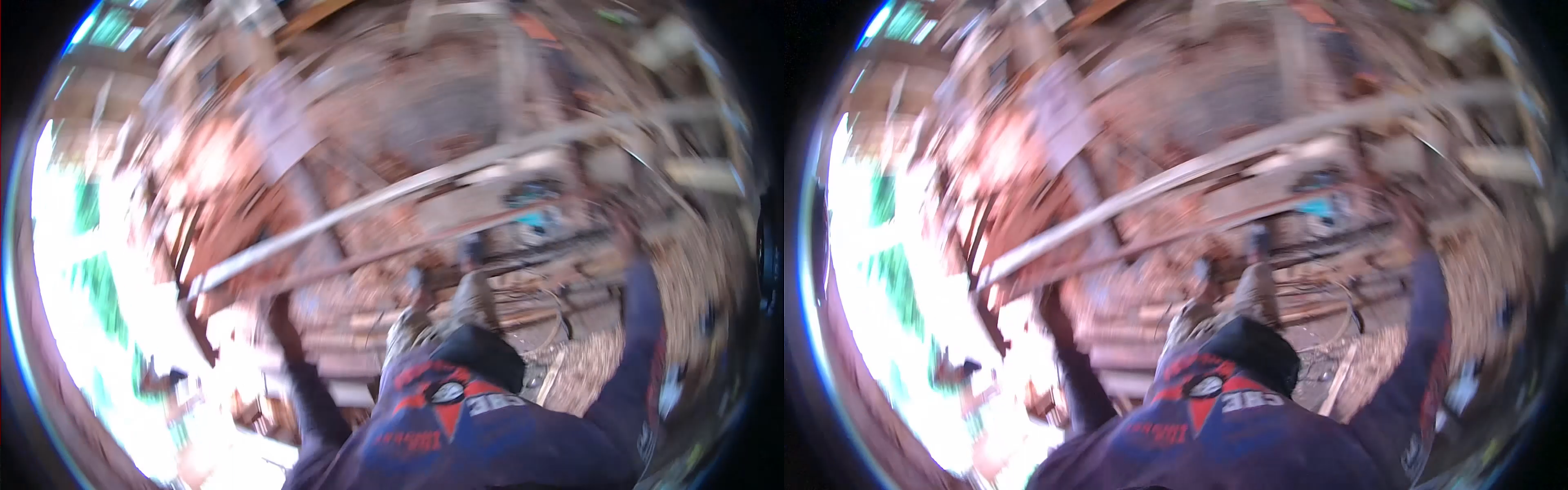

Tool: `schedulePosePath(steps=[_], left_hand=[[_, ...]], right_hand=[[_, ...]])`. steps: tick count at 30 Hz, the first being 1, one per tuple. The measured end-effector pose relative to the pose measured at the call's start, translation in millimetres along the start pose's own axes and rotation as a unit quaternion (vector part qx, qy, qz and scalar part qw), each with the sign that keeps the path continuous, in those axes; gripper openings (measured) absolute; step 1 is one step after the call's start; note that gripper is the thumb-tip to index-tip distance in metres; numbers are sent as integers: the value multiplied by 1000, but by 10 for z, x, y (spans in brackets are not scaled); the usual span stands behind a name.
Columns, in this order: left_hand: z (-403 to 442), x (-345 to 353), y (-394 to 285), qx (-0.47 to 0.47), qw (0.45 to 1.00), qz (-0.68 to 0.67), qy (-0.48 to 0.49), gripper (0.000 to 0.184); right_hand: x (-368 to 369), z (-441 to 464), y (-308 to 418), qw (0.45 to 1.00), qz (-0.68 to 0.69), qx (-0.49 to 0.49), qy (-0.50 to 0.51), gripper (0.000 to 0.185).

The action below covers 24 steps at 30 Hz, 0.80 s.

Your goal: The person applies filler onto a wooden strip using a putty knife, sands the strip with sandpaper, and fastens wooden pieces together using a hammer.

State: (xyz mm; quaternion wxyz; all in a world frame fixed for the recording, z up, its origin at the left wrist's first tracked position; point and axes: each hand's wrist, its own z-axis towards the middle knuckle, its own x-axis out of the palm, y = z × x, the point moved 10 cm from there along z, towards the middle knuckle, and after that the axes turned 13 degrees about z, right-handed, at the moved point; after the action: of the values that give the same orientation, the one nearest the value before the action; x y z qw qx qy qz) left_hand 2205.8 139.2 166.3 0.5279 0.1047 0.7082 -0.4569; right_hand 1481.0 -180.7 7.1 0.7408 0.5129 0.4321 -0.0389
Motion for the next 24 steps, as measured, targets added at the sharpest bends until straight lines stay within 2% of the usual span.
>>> schedulePosePath(steps=[1,2,3,5,9,10,12,16,17,19,20,21,22,24], left_hand=[[-4,71,99,-78,962,-259,-34,27],[-72,26,83,-109,916,-381,-66,25],[-141,-2,75,-118,887,-439,-81,25],[-78,-78,-401,-135,874,-461,-69,20],[-106,-127,-531,-109,847,-518,-50,22],[-54,-38,-450,-111,843,-525,-39,22],[-82,-65,-288,-88,879,-465,-59,29],[-3,-73,-318,-73,955,-282,-60,31],[43,-102,-363,-68,968,-232,-59,32],[30,-206,-444,-59,981,-170,-68,34],[-7,-237,-500,-54,984,-151,-73,35],[-40,-297,-524,-50,986,-138,-82,36],[-31,-311,-523,-56,978,-185,-80,37],[10,-295,-472,-62,967,-235,-78,39]], right_hand=[[-11,-84,-52,999,-37,7,-6,48],[-25,-150,-100,997,-74,14,-12,47],[-33,-208,-168,993,-110,22,-18,46],[29,-178,165,997,-69,24,-23,46],[199,-86,931,997,-60,5,-52,43],[301,12,1027,997,-21,9,-71,43],[489,-60,1071,995,-67,-19,-76,45],[702,-37,1286,990,-95,-17,-103,52],[665,-42,1362,988,-110,-3,-107,54],[402,25,1444,984,-98,105,-107,65],[253,-37,1395,980,-108,115,-119,65],[231,-46,1327,981,-114,124,-93,65],[232,-32,1246,983,-115,132,-62,66],[232,-85,1006,984,-130,105,-64,67]])
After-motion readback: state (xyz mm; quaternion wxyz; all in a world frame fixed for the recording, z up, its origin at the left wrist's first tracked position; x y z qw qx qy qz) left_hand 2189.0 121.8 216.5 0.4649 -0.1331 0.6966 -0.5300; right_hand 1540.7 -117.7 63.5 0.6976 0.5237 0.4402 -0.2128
